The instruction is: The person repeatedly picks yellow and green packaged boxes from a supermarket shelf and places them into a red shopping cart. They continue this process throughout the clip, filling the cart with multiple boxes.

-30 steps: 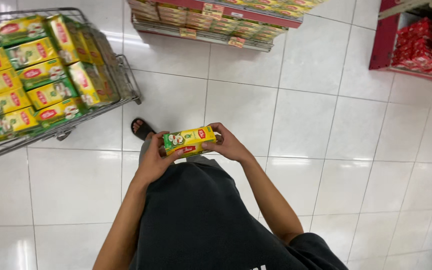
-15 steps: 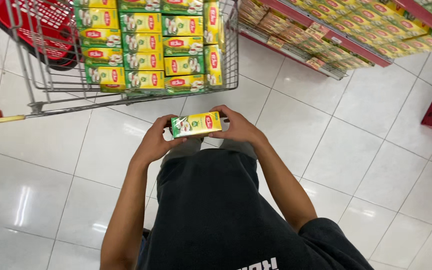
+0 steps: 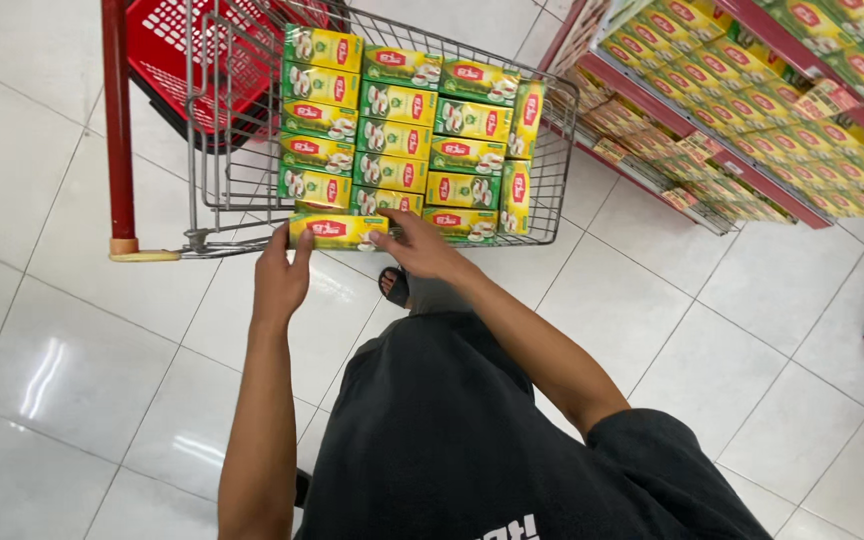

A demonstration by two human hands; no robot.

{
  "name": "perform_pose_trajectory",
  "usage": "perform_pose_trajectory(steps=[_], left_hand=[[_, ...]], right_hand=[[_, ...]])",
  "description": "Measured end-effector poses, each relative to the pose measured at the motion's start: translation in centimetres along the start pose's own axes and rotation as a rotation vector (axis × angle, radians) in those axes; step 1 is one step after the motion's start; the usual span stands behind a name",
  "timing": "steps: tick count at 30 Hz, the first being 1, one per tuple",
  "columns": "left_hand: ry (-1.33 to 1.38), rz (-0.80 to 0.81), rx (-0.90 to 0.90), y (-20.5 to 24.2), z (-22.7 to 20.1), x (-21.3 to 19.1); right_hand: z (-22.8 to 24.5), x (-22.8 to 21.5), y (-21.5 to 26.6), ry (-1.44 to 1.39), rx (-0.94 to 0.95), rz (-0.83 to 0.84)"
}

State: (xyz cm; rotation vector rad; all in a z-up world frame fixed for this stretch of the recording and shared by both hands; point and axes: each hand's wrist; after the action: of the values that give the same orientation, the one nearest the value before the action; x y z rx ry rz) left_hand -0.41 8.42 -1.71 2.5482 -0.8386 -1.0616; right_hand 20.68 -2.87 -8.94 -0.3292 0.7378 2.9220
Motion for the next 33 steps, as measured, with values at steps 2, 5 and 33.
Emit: perform_pose_trajectory(steps=[2, 5, 33], left_hand=[[-0.130, -0.026, 0.013, -4.0, 4.3, -0.3], [-0.352, 0.031, -0.011, -9.1, 7.5, -1.2], [-0.702, 0.569, 0.225, -17.5, 13.6, -0.2]], right_hand=[[-0.2, 1.5, -3.5, 0.011, 0.047, 0.065], [-1.6, 3.6, -8.4, 0.021, 0.117, 0.160], [-3.6, 11.0, -11.8, 0.231, 0.349, -0.103]])
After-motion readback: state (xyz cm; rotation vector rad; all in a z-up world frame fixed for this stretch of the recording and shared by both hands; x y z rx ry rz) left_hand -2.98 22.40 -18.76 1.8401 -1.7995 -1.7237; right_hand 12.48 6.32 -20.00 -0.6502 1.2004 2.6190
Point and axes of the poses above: each hand's wrist, its own y-axis away from the middle knuckle, its own x-axis out of the palm, z = x × y, and after that the axes turned 2 degrees about x, right-handed
